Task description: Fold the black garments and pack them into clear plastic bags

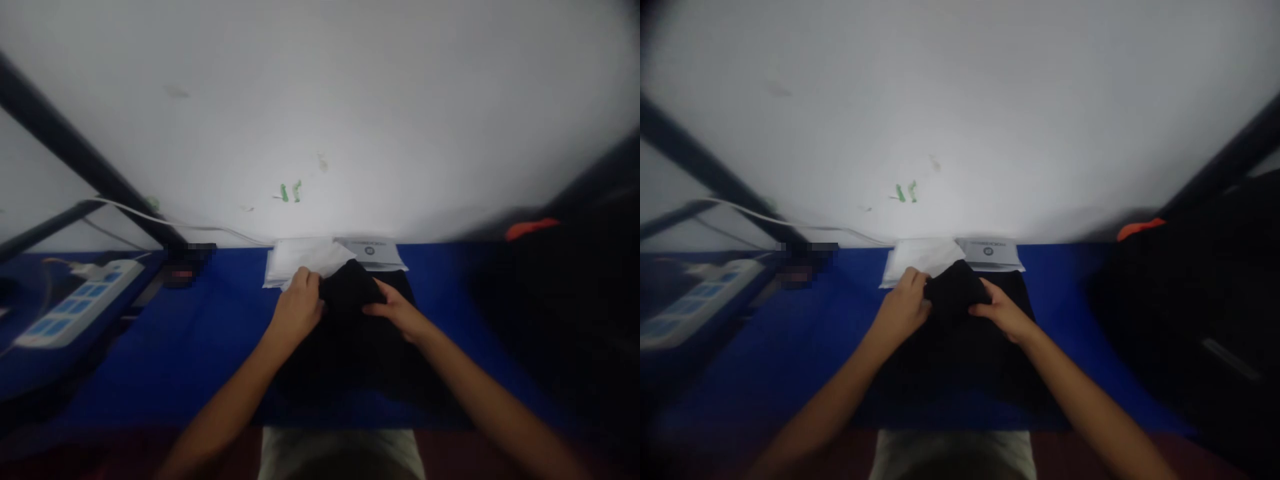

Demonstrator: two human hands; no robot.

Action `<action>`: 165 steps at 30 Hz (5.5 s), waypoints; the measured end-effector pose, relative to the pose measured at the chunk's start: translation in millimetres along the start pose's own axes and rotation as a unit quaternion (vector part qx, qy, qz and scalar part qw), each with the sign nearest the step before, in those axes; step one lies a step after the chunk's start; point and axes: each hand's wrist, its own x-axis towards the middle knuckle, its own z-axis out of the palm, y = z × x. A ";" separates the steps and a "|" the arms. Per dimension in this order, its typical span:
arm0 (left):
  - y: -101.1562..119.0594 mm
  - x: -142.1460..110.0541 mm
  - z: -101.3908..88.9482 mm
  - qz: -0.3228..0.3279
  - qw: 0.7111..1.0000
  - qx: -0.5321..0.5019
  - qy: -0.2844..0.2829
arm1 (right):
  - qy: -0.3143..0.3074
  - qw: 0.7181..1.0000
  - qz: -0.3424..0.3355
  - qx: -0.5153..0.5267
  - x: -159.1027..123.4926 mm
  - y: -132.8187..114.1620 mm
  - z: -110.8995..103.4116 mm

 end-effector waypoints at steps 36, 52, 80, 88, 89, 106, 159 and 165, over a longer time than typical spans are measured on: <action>4.3 -4.3 11.8 0.238 0.966 -0.011 -0.095 | 0.157 0.969 0.178 0.069 11.6 10.7 -3.7; 7.2 -8.5 5.8 0.305 0.943 -0.058 -0.119 | 0.204 0.957 0.137 0.153 17.4 17.5 -7.9; 42.0 -22.4 19.6 0.356 0.927 -0.026 -0.117 | 0.211 0.976 -0.037 0.032 20.7 33.9 18.3; 33.0 -18.8 14.6 0.331 0.933 -0.049 -0.129 | 0.057 0.994 0.088 0.017 19.4 15.8 -1.1; 30.4 -18.0 12.8 0.327 0.934 -0.054 -0.131 | 0.045 0.994 0.096 -0.007 18.1 10.7 -7.1; 33.3 -20.6 17.3 0.363 0.926 -0.045 -0.099 | -0.005 0.992 0.119 0.040 19.1 19.5 -2.9; 5.1 -30.5 -18.2 0.385 0.858 -0.161 0.298 | 0.068 0.577 -0.352 -0.734 8.8 -14.7 -48.4; 13.1 -31.1 -16.7 0.392 0.849 -0.191 0.298 | 0.022 0.597 -0.376 -0.708 8.6 -20.5 -39.0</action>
